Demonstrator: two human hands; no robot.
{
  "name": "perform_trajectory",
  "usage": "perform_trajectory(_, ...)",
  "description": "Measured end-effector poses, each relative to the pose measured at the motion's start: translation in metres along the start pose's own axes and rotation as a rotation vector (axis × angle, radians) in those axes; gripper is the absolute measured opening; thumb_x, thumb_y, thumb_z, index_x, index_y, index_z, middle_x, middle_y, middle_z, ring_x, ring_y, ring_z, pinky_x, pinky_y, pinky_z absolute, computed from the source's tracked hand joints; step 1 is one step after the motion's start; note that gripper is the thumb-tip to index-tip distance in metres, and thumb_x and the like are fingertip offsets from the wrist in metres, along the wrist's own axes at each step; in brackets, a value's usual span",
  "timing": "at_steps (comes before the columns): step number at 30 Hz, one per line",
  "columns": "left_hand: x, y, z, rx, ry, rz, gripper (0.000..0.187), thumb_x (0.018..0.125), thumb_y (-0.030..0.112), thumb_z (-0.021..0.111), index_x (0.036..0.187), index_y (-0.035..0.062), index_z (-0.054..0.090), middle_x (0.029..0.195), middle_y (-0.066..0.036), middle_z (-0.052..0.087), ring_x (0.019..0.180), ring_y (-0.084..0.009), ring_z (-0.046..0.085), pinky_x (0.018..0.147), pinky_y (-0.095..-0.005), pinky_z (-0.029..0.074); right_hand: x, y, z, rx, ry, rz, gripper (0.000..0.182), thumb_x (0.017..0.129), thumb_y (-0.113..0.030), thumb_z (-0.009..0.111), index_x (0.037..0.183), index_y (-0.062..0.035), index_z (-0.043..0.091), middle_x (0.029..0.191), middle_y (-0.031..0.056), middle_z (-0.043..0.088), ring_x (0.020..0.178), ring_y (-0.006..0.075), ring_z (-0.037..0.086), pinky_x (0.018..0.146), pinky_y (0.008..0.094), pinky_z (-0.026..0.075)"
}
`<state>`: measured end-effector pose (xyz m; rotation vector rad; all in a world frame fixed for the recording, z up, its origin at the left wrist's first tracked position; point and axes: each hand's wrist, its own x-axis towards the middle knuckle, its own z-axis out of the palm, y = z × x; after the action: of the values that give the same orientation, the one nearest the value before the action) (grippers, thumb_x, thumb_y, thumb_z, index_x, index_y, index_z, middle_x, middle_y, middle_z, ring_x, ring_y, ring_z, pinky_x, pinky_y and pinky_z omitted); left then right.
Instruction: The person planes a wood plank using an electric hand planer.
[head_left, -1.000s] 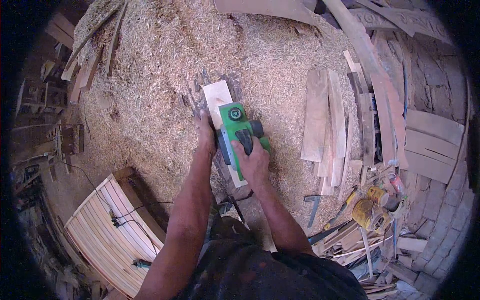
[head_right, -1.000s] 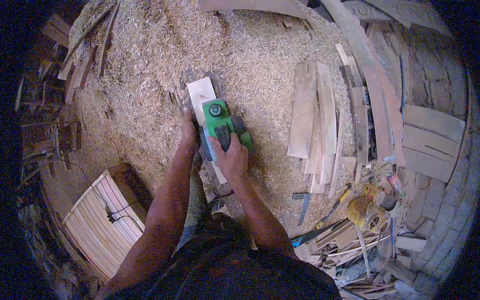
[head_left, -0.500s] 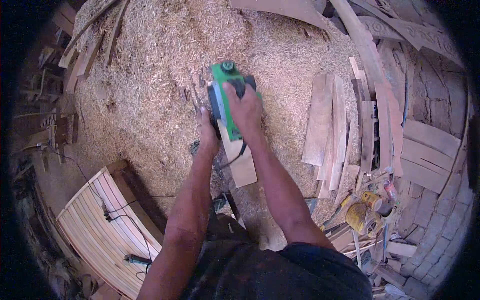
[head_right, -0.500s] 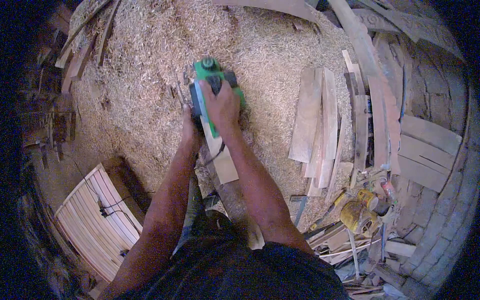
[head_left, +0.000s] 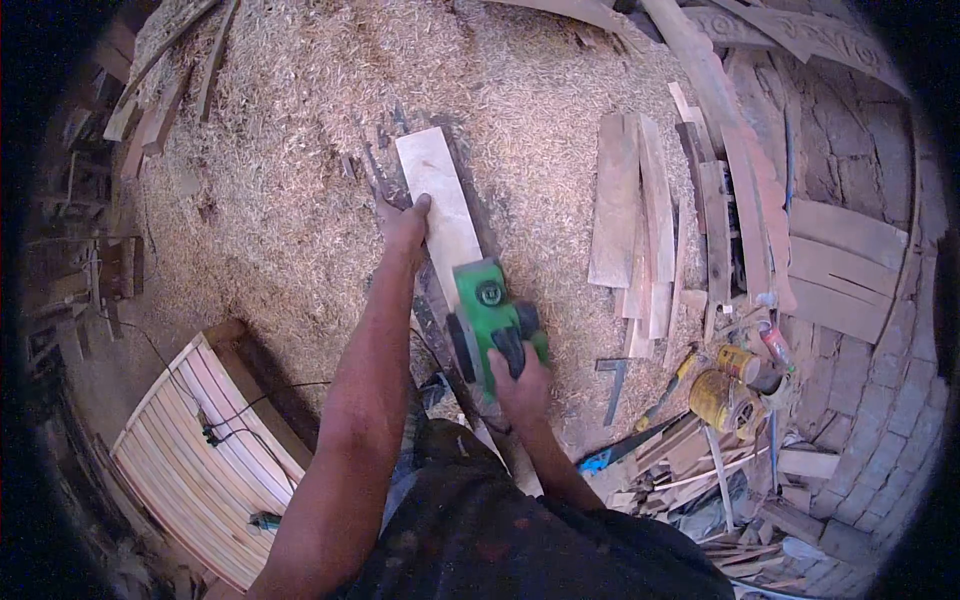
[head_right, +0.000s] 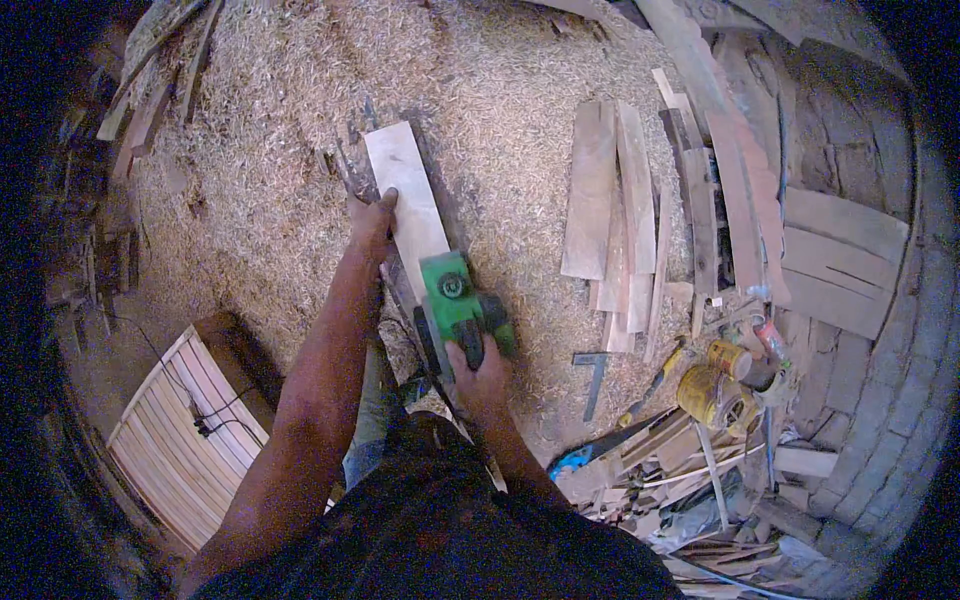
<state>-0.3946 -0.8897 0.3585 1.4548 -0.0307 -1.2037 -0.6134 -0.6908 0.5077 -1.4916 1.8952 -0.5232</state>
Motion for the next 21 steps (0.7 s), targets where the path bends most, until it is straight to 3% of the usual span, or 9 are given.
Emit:
perform_trajectory(5,-0.011,0.013,-0.003,-0.007,-0.113,-0.046,0.106,0.093,0.011,0.081,0.168,0.0094,0.007,0.156,-0.026,0.044,0.125,-0.0394,0.062,0.095,-0.0512,0.061,0.012,-0.024,0.004,0.006,-0.012,0.010,0.049,0.094,-0.045,0.079,0.110,0.0003,0.067,0.086,0.0265,0.071,0.083,0.0485,0.072,0.074,0.0517,0.055)
perform_trajectory(8,-0.013,0.015,0.000,0.020,-0.057,0.017,0.102,0.094,0.006,0.079,0.167,0.0092,0.008,0.153,-0.025,0.047,0.123,-0.0382,0.062,0.095,-0.0517,0.061,0.038,-0.037,0.018,-0.008,-0.011,-0.020,0.050,0.095,-0.046,0.078,0.108,0.0007,0.067,0.086,0.0279,0.071,0.084,0.0500,0.072,0.073,0.0528,0.055)
perform_trajectory(9,-0.018,0.018,0.002,0.048,-0.029,0.022,0.096,0.094,0.008,0.079,0.164,0.0110,0.013,0.142,-0.024,0.055,0.118,-0.0366,0.063,0.094,-0.0542,0.060,0.046,-0.042,0.021,-0.037,-0.016,-0.020,0.050,0.095,-0.046,0.078,0.108,0.0007,0.067,0.085,0.0282,0.071,0.084,0.0502,0.072,0.073,0.0531,0.055)
perform_trajectory(12,-0.006,0.007,-0.003,-0.064,-0.102,-0.012,0.097,0.095,0.010,0.078,0.165,0.0112,0.011,0.143,-0.025,0.054,0.119,-0.0371,0.063,0.097,-0.0527,0.058,0.073,-0.062,0.031,-0.036,0.029,-0.090,0.052,0.095,-0.048,0.078,0.107,0.0013,0.066,0.086,0.0292,0.071,0.085,0.0507,0.072,0.073,0.0543,0.055)
perform_trajectory(15,0.000,0.003,-0.005,-0.203,-0.109,-0.014,0.082,0.103,0.030,0.070,0.165,0.0117,0.019,0.143,-0.023,0.057,0.120,-0.0376,0.064,0.102,-0.0535,0.055,0.100,-0.071,0.046,-0.053,0.030,-0.084,0.053,0.094,-0.049,0.079,0.107,0.0015,0.067,0.088,0.0296,0.071,0.087,0.0507,0.072,0.074,0.0551,0.055)
perform_trajectory(17,0.013,-0.004,-0.012,-0.313,-0.229,-0.037,0.071,0.107,0.047,0.057,0.162,0.0098,0.031,0.141,-0.022,0.061,0.121,-0.0374,0.064,0.105,-0.0533,0.053,0.114,-0.082,0.049,-0.041,0.024,-0.076,0.054,0.095,-0.050,0.078,0.107,0.0019,0.068,0.089,0.0294,0.072,0.088,0.0504,0.072,0.076,0.0554,0.055)
perform_trajectory(21,0.023,-0.015,-0.019,-0.397,-0.335,-0.098,0.078,0.108,0.067,0.035,0.151,0.0050,0.052,0.140,-0.019,0.066,0.121,-0.0368,0.065,0.111,-0.0507,0.048,0.140,-0.110,0.051,-0.053,0.006,-0.037,0.059,0.095,-0.054,0.076,0.108,0.0024,0.069,0.092,0.0293,0.073,0.091,0.0497,0.072,0.079,0.0553,0.055)
